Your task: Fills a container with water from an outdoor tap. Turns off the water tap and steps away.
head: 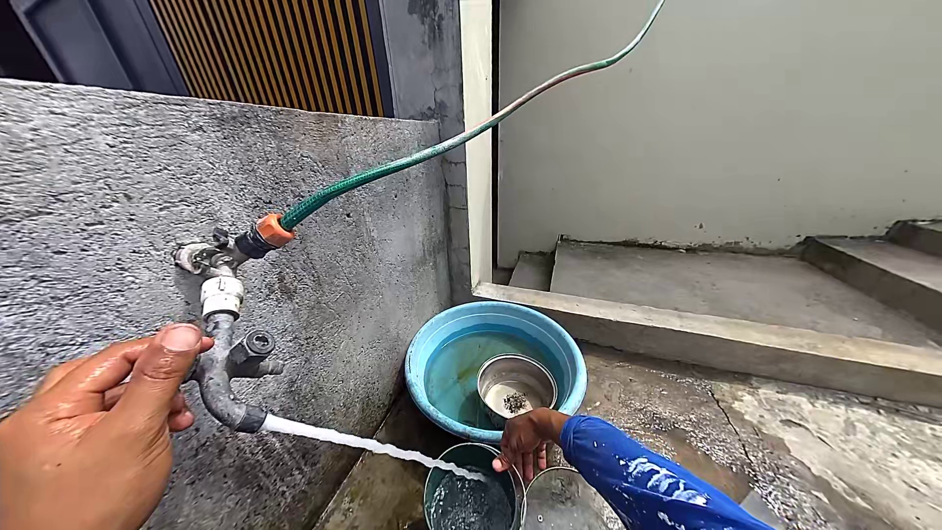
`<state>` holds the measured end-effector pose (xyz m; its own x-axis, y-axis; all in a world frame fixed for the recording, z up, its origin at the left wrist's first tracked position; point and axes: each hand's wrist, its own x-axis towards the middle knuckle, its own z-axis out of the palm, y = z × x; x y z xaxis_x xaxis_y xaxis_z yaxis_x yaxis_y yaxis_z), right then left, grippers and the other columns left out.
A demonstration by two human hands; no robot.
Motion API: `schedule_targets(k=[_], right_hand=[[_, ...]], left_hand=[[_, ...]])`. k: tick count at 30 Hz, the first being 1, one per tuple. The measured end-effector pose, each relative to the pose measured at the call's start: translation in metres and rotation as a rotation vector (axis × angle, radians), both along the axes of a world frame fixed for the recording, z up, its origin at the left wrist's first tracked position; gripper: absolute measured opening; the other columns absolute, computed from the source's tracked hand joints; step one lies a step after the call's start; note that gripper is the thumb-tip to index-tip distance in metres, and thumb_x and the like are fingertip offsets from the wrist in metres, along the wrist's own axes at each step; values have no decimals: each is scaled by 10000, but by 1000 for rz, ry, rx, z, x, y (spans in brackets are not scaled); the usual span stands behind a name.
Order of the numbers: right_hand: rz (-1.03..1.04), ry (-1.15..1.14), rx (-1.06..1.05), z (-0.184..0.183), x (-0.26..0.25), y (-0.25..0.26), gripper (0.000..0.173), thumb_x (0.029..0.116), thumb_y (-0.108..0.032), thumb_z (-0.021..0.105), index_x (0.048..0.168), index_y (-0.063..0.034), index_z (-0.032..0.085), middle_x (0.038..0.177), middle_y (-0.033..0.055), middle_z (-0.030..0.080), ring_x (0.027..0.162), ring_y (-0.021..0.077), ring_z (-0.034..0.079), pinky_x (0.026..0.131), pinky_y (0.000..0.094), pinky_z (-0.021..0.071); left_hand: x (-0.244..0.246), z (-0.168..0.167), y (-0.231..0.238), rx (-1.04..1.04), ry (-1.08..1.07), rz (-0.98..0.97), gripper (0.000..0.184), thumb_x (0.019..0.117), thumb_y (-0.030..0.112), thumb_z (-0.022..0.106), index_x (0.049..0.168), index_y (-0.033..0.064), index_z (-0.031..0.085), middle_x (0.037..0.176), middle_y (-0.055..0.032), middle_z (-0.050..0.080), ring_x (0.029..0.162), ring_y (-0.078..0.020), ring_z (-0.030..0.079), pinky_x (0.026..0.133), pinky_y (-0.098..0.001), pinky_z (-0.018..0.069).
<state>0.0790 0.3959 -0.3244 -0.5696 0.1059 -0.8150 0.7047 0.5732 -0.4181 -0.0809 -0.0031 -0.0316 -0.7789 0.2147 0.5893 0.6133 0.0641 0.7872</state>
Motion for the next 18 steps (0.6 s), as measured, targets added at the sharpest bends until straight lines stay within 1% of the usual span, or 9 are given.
schedule_targets(k=[3,13,18], right_hand=[[-9,-1,-3,1,1,-1,595,988,-636,565,1232,-99,646,1024,68,755,864,206,738,749,432,591],[-20,-10,-10,0,0,-1,584,986,-633,571,1223,-105,653,1012,61,758,860,203,740,755,431,591],[-22,-16,-3,-1,-1,-1,584,980,-645,571,1212,-115,654,986,50,761,830,191,743,727,413,594]], left_hand=[[-1,0,0,11,6,-13,267,1068,243,551,1087,7,674,848,-5,584,570,-29,548,519,-160,486],[2,1,2,26,1,-30,257,1071,227,541,1068,1,664,839,5,579,564,-19,539,515,-148,477],[5,3,1,19,-19,-15,263,1075,232,537,1082,-1,660,860,-7,576,571,-29,541,522,-158,484]])
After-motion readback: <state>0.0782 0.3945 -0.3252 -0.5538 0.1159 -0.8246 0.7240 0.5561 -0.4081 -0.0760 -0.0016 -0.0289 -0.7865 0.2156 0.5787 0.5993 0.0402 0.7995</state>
